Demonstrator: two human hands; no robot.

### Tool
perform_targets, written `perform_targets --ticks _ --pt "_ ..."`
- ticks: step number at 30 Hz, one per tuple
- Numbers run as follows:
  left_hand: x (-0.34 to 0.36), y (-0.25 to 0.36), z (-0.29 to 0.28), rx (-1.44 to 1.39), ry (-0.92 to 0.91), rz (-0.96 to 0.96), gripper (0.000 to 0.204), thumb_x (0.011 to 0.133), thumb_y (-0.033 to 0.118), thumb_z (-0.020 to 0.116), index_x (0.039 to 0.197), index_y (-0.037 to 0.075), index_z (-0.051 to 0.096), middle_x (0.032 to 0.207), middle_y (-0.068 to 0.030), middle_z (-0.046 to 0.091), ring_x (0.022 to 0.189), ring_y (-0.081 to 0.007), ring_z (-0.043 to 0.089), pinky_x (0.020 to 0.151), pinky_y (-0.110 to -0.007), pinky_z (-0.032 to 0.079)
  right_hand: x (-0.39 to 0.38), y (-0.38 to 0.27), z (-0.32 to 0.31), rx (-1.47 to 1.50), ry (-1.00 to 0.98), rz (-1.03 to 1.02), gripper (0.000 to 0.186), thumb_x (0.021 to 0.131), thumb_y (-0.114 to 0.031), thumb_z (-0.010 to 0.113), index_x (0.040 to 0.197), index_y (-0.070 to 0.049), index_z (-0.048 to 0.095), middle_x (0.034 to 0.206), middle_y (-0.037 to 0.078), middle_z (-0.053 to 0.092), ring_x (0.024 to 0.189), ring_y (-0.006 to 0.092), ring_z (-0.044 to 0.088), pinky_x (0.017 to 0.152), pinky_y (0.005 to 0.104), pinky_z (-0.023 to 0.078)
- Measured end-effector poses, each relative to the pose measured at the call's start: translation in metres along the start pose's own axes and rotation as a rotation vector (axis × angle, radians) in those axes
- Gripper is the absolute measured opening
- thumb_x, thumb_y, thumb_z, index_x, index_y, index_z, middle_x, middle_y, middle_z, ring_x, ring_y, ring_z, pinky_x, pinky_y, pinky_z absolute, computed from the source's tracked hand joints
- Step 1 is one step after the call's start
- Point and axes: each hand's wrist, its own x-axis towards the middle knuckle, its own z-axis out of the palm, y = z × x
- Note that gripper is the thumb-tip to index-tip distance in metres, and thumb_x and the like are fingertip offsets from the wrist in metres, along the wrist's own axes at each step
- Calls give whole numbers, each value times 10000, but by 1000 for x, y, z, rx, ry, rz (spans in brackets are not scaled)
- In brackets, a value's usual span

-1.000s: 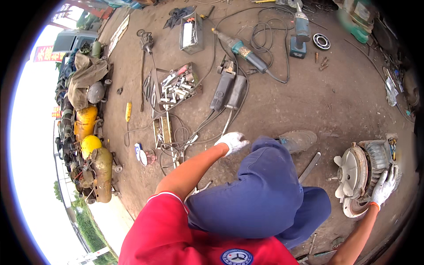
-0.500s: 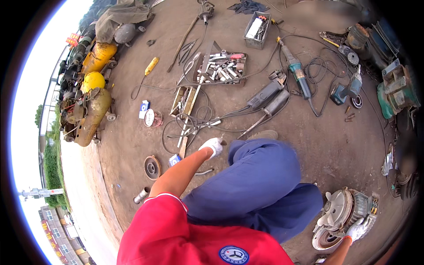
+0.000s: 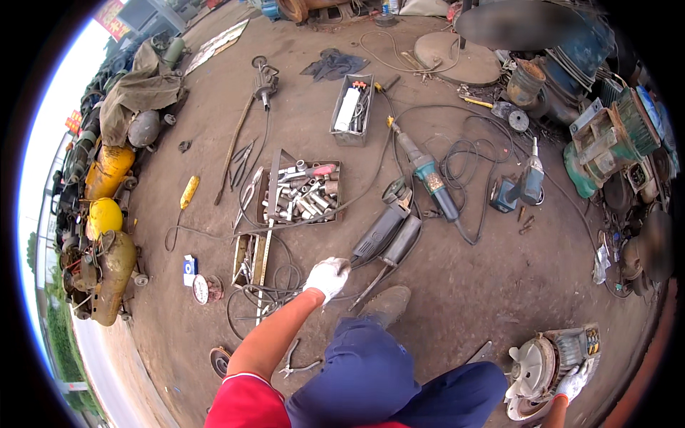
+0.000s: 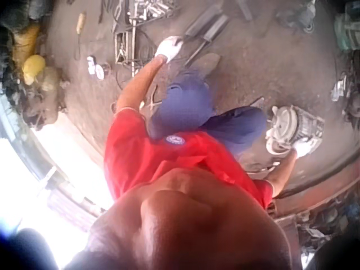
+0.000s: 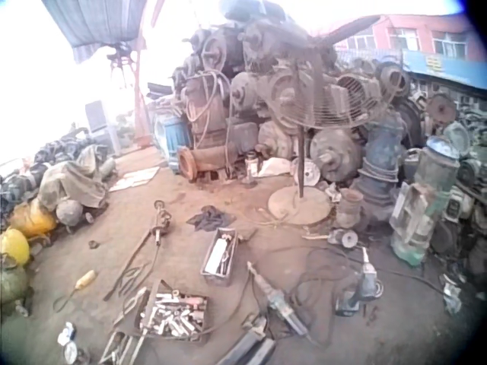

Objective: The person attaches a fan blade to a motor shaft and secures it with a nut. They then wipe a wrench with a white cloth and place it in a tool tray. Finally, they sort through various tools and parts in the tray.

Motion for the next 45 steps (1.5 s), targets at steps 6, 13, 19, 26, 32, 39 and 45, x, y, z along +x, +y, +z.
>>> perform_targets --ticks 6,13,19,26,32,39,45 --pt "206 19 -65 398 470 220 520 981 330 700 1437 92 624 1393 -182 624 1311 -389 576 1128 -488 469 -6 -14 7 10 -17 102 519 1138 -204 452 1621 -13 454 1664 209 468 1538 364 438 1284 433 349" --pt "370 46 -133 344 390 -71 756 930 578 723 1519 125 584 1455 -218 624 1382 -383 575 1181 -496 428 6 11 37 37 65 87 505 1135 -191 455 1601 3 476 1621 226 513 1508 375 470 1260 427 370" --pt "378 69 -109 506 247 -84 637 976 568 650 1320 33 676 1262 -217 747 1265 -401 661 1120 -482 483 5 14 39 42 121 73 496 1122 -149 469 1596 -2 482 1606 221 530 1494 372 483 1247 436 377" --pt "285 77 -89 338 98 9 656 1012 539 607 1369 -8 673 1277 -244 732 1261 -404 652 1126 -467 480 10 18 38 -12 83 150 512 1130 -175 394 1612 -18 467 1614 222 511 1508 376 465 1252 446 376" --pt "200 62 -57 363 -55 124 660 1043 552 546 1392 -1 635 1276 -246 720 1288 -411 618 1139 -501 419 1 -46 2 -36 -101 243 552 1098 -88 446 1648 -46 427 1674 197 464 1546 342 439 1284 407 338" --pt "145 51 -35 207 24 234 440 976 370 707 1302 76 688 1154 -151 740 1079 -393 684 973 -521 509 11 -10 12 16 -45 249 583 1064 -73 444 1646 -44 433 1673 194 468 1542 346 445 1283 406 343" --pt "198 16 -13 603 456 68 700 865 555 810 1383 103 677 1549 -235 492 1460 -471 436 1220 -577 354 18 1 28 15 -30 224 612 1021 -67 440 1632 -33 451 1660 205 482 1531 352 458 1276 415 350"
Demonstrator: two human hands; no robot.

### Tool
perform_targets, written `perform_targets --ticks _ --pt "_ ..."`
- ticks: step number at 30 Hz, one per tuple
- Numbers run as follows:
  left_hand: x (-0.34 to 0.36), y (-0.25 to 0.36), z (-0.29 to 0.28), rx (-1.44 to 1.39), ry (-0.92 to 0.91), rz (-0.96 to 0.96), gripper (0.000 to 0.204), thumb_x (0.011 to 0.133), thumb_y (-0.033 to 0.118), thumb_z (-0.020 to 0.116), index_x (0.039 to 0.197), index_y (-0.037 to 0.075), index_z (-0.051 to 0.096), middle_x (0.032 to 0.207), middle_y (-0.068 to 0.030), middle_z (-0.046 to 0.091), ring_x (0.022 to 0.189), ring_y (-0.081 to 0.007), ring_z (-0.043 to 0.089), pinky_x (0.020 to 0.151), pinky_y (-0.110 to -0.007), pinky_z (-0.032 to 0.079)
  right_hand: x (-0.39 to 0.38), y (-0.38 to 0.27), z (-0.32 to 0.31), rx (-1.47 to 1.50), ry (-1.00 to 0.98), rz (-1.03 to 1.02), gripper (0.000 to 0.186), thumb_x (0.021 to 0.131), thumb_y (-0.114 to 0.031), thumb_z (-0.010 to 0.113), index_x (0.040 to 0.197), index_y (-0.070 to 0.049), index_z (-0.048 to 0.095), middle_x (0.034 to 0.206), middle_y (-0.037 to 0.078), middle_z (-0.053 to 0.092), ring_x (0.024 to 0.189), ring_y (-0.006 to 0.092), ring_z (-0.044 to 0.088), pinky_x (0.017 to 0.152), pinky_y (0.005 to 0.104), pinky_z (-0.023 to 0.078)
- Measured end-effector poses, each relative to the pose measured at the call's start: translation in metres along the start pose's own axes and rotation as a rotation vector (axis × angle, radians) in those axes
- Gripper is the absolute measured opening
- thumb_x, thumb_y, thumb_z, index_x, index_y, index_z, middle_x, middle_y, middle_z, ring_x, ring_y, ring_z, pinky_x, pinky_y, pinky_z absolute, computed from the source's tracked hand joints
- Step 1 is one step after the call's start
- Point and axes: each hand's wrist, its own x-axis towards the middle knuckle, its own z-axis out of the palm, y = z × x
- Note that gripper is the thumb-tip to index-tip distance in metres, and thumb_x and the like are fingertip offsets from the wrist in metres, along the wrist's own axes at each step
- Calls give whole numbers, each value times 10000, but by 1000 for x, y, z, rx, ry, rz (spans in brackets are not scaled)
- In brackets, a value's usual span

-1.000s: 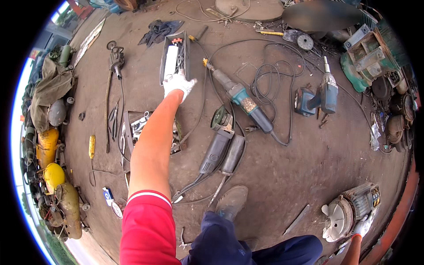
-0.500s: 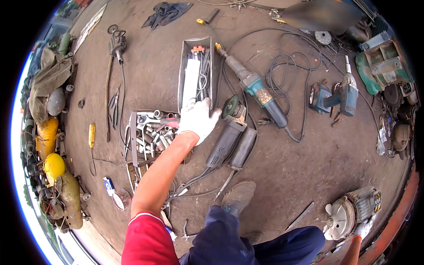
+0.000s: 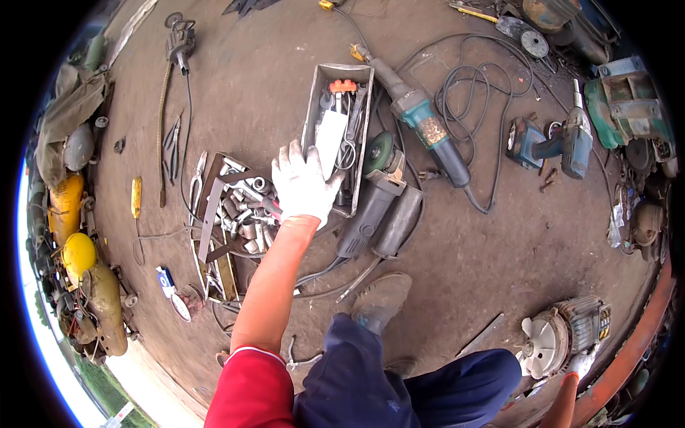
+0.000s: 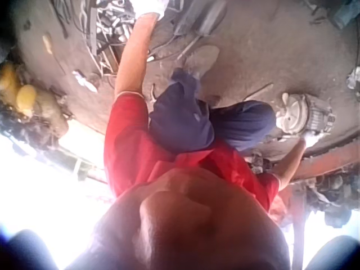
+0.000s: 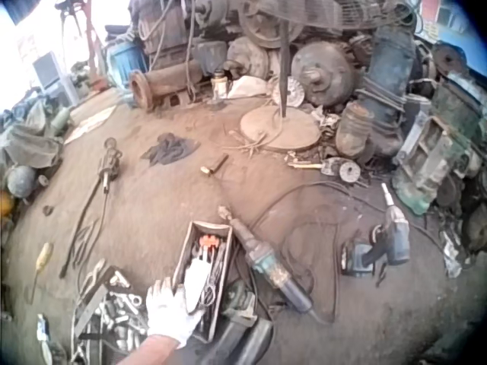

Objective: The person attaches a fan blade to a motor shaft and secures it with a nut. They then wipe a wrench with a white cloth and place it in a tool tray. Finally, they sort through various tools and parts in the tray.

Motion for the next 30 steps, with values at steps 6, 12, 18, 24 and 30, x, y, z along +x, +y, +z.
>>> perform_targets --ticks 6,12,18,24,30 --pt "21 7 -3 -181 -97 -164 619 826 423 833 1257 -4 712 1629 -261 417 1531 -462 369 1251 -548 338 12 20 9 51 29 -51 617 1027 -53 439 1644 -64 444 1685 174 466 1530 344 466 1261 416 362" --pt "-3 8 -46 -1115 227 -608 586 823 174 884 1271 -53 582 1146 -183 654 1027 -267 652 1013 -402 523 7 20 -2 12 15 -107 594 1056 -61 416 1650 -62 438 1695 175 449 1541 342 452 1267 399 355" --pt "-93 -82 -46 -940 465 -704 596 893 154 876 1337 -48 533 1172 -152 659 1032 -211 660 948 -358 553 -10 -13 -13 -63 -4 -62 580 1066 -61 407 1644 -25 430 1690 177 455 1549 337 440 1279 397 342" --pt "-144 -142 -2 -411 -120 -745 749 902 278 831 1527 6 520 1394 -264 586 1227 -403 654 1066 -475 520 -3 3 -3 -13 31 -106 577 1074 -62 422 1650 -33 420 1684 176 464 1551 335 438 1277 401 344" --pt "-126 -100 -29 -176 291 -372 677 885 248 852 1480 57 593 1459 -257 567 1337 -463 564 1128 -555 466 -6 9 -6 21 23 -98 566 1094 -133 487 1647 -30 423 1698 176 441 1539 352 448 1264 418 354"
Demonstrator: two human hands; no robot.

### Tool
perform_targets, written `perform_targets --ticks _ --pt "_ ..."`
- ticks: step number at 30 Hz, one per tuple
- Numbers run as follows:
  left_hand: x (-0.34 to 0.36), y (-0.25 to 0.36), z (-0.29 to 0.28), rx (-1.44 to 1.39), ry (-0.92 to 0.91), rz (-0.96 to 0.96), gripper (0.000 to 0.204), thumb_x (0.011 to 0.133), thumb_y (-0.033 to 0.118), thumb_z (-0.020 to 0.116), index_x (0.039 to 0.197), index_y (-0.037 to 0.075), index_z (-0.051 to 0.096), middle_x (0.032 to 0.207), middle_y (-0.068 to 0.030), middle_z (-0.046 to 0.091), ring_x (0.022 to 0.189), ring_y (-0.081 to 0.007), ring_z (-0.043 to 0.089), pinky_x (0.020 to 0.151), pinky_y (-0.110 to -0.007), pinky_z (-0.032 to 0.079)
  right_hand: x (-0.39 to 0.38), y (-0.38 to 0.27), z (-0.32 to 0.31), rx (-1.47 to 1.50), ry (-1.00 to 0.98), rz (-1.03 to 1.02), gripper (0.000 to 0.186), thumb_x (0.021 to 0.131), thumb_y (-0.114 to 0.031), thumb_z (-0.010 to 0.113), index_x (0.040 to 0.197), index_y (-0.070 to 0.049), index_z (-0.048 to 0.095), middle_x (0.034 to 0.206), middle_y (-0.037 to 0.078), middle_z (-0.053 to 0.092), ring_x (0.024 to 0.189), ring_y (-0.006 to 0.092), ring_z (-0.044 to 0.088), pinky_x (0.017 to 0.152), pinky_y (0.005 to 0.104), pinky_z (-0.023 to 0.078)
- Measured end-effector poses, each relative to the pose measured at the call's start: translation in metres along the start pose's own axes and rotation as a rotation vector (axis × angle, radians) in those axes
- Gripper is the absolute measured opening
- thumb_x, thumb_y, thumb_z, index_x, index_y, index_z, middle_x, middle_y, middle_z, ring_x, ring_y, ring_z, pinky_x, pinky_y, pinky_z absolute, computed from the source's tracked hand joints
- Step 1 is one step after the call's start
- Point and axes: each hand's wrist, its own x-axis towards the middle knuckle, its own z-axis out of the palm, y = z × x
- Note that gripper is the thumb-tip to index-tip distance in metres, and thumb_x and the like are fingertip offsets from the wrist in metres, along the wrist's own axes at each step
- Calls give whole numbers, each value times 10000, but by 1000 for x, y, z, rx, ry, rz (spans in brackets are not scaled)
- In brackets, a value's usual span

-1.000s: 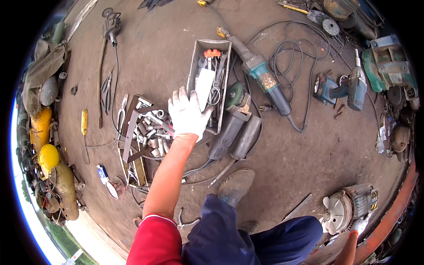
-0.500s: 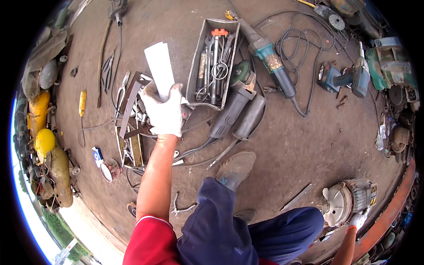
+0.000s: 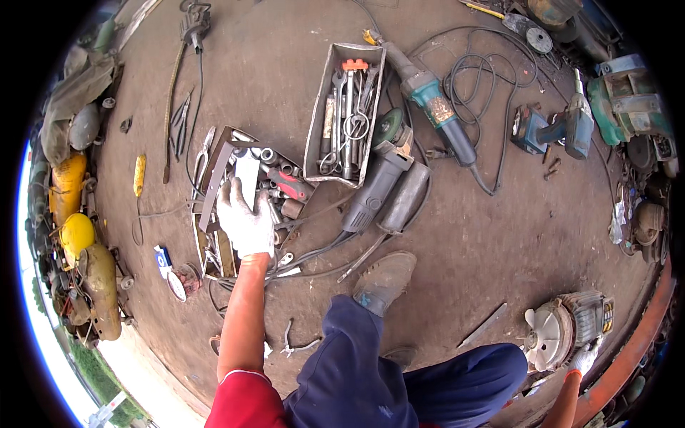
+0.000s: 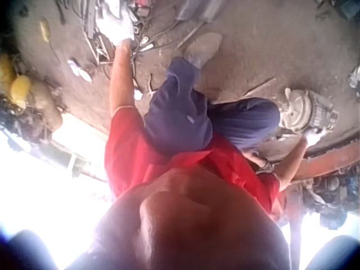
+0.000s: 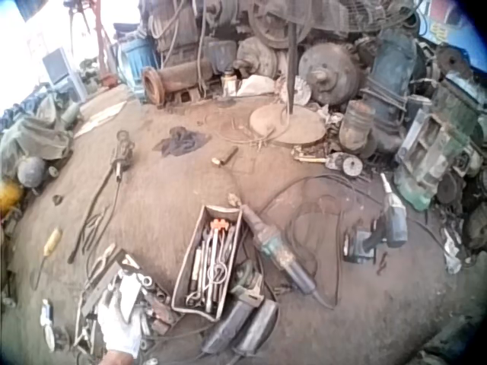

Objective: The person attaches a fan blade to a motor shaft and secures it with a nut. They then wipe a wrench with a white cloth and place it in a tool tray. Finally, they sort through various tools and parts in the tray.

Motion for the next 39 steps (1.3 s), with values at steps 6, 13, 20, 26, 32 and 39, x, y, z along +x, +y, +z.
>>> perform_targets --ticks 6,13,20,26,32,39 --pt "52 106 23 -226 -183 589 588 856 196 831 1403 96 639 1393 -155 607 1327 -387 567 1143 -530 448 -11 26 12 156 56 -17 557 1092 -222 541 1600 0 490 1601 244 538 1463 378 527 1216 424 397" --pt "104 156 97 18 -364 819 531 868 181 676 1396 130 639 1420 -183 581 1376 -408 532 1223 -561 364 -65 -69 -46 345 319 -127 503 1098 -175 526 1573 -11 533 1565 194 586 1431 336 558 1212 413 408" --pt "104 168 82 111 -307 631 433 833 389 804 1126 75 756 1319 -144 620 1252 -342 589 1027 -516 453 -91 -116 -57 491 290 -407 493 1104 -179 550 1556 17 529 1587 190 549 1475 328 501 1256 447 356" --pt "114 174 110 83 -186 600 459 853 365 777 1220 98 704 1328 -126 616 1241 -330 594 992 -505 463 -119 -179 -55 627 216 -620 476 1082 -86 540 1546 19 540 1582 191 557 1465 339 512 1241 456 378" --pt "144 201 142 193 -206 560 326 949 250 611 1183 70 750 1416 -166 590 1337 -351 542 1132 -522 416 -166 -257 -81 700 -39 -666 443 1064 -47 493 1482 96 531 1551 239 550 1449 364 530 1229 456 388" --pt "157 211 123 205 -432 446 355 957 199 579 1232 88 773 1455 -164 610 1386 -354 556 1159 -482 432 -195 -311 -55 1035 -205 -712 434 1055 -16 510 1481 62 542 1567 222 525 1457 353 530 1223 454 419"
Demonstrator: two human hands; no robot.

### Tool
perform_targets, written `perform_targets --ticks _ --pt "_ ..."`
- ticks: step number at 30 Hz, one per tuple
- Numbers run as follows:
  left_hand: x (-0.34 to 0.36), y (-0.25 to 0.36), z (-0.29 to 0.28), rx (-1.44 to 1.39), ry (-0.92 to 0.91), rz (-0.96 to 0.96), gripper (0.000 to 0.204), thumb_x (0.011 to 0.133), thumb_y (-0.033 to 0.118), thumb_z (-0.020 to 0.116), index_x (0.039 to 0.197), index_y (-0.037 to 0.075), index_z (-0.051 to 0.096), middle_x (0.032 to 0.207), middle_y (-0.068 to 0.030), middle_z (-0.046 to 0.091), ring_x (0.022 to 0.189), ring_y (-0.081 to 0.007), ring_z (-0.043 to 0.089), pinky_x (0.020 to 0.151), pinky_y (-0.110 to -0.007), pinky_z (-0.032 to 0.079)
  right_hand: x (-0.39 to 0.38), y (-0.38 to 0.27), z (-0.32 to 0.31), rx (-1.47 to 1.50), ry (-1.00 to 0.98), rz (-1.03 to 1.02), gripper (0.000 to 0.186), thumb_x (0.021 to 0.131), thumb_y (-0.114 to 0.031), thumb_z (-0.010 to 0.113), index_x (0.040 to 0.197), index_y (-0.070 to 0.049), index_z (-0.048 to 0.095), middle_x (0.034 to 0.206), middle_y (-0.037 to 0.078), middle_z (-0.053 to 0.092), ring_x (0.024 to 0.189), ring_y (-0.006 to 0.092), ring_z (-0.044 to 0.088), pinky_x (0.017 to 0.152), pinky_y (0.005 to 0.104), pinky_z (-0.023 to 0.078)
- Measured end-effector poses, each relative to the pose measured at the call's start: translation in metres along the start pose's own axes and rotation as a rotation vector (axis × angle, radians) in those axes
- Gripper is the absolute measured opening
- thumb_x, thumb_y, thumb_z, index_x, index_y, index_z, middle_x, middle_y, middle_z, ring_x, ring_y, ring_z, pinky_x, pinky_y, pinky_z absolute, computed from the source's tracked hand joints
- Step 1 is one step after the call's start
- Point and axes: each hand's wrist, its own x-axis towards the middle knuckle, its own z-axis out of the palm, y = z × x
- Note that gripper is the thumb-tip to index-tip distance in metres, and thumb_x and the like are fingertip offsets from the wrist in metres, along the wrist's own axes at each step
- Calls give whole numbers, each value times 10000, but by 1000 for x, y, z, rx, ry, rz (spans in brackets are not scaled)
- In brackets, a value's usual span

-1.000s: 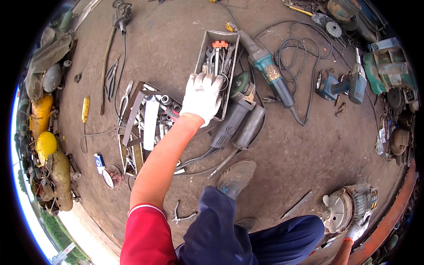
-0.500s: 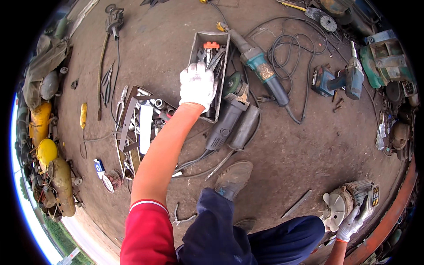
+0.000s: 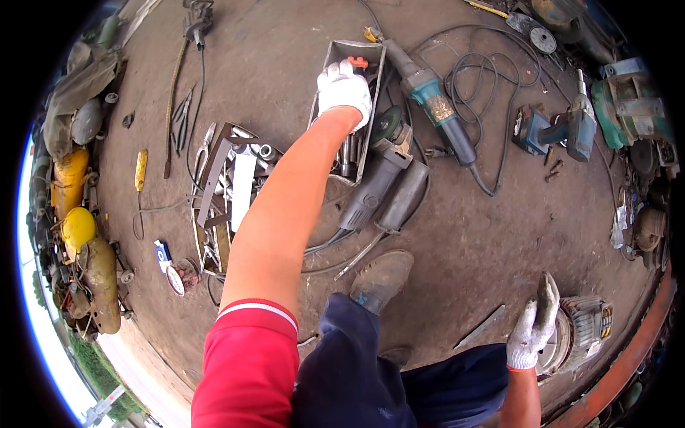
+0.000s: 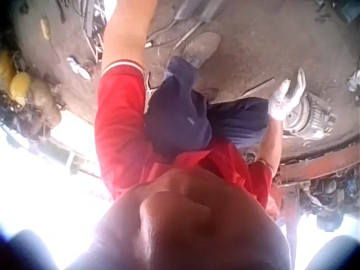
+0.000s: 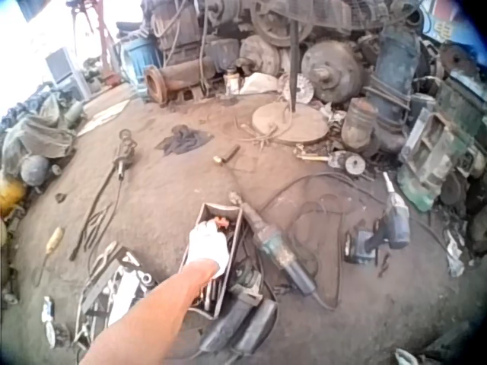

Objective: The person attaches a fan blade to a motor shaft and secures it with a nut. They then wipe a wrench with a white cloth and place it in a tool tray. Finally, they sort through various tools and parts in the tray.

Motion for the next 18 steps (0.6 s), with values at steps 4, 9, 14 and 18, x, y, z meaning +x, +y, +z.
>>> perform_targets --ticks 4,9,14,18 --pt "-9 -7 -20 -319 -39 -104 434 873 270 646 1219 46 782 1255 -200 722 1166 -343 706 1001 -451 554 13 -18 17 4 -99 -82 411 1064 5 514 1469 71 539 1542 256 526 1429 374 558 1207 468 458" --pt "-67 -42 -61 -1710 -275 -369 399 920 120 730 1246 -107 694 1066 -122 769 934 -229 734 871 -375 593 37 -43 49 149 -160 -59 433 1026 10 569 1457 43 565 1508 210 588 1365 337 625 1150 431 506" --pt "-149 -30 -86 -1841 -630 -44 400 910 191 753 1189 -95 721 1296 -170 715 1092 -267 701 993 -395 550 78 -117 83 -33 -179 -357 609 903 -53 736 1489 -23 573 1500 227 569 1349 390 598 1134 486 501" --pt "-194 5 -107 -1247 -764 412 411 922 349 770 1103 -20 773 1358 -187 686 1128 -293 672 978 -407 530 97 -149 105 -462 -397 -834 672 810 -162 809 1451 -100 619 1392 147 611 1313 356 580 1073 495 483"
